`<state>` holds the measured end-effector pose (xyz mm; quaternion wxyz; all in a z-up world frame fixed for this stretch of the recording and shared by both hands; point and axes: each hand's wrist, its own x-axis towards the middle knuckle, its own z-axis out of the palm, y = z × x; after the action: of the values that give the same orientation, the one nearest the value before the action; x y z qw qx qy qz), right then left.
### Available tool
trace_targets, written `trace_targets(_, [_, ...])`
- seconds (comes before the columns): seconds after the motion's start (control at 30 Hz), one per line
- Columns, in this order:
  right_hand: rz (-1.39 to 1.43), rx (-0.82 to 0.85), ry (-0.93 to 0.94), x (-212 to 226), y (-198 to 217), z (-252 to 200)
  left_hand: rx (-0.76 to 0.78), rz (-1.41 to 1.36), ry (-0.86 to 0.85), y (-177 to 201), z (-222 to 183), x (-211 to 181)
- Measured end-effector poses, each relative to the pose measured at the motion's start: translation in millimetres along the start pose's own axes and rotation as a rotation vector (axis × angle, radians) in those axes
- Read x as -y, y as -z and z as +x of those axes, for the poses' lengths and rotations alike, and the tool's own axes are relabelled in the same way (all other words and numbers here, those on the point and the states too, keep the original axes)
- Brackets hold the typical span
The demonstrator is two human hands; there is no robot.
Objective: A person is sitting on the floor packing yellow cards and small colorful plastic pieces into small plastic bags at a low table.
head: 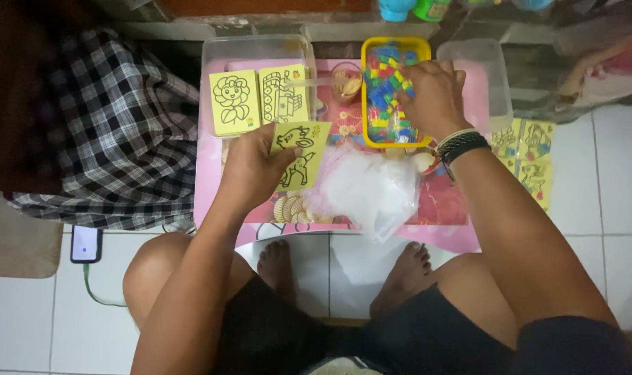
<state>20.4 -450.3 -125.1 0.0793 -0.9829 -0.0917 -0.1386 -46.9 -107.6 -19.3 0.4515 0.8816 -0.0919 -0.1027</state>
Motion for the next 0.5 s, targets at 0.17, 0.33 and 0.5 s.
trace_targets(0.17, [0.002,0.099,0.004,6.9,-14.2,10.0,-0.028,-0.045,-0.055,-2.9,1.7,3.6])
trace_targets(0.33, [-0.072,-0.050,0.040,7.8,-27.9,9.8,-0.058,-0.002,-0.045,-0.8,4.2,10.1])
trace_targets(0.5, [0.190,0.012,0.012,-0.1,-4.3,9.9,-0.046,-0.157,0.005,4.5,3.6,12.3])
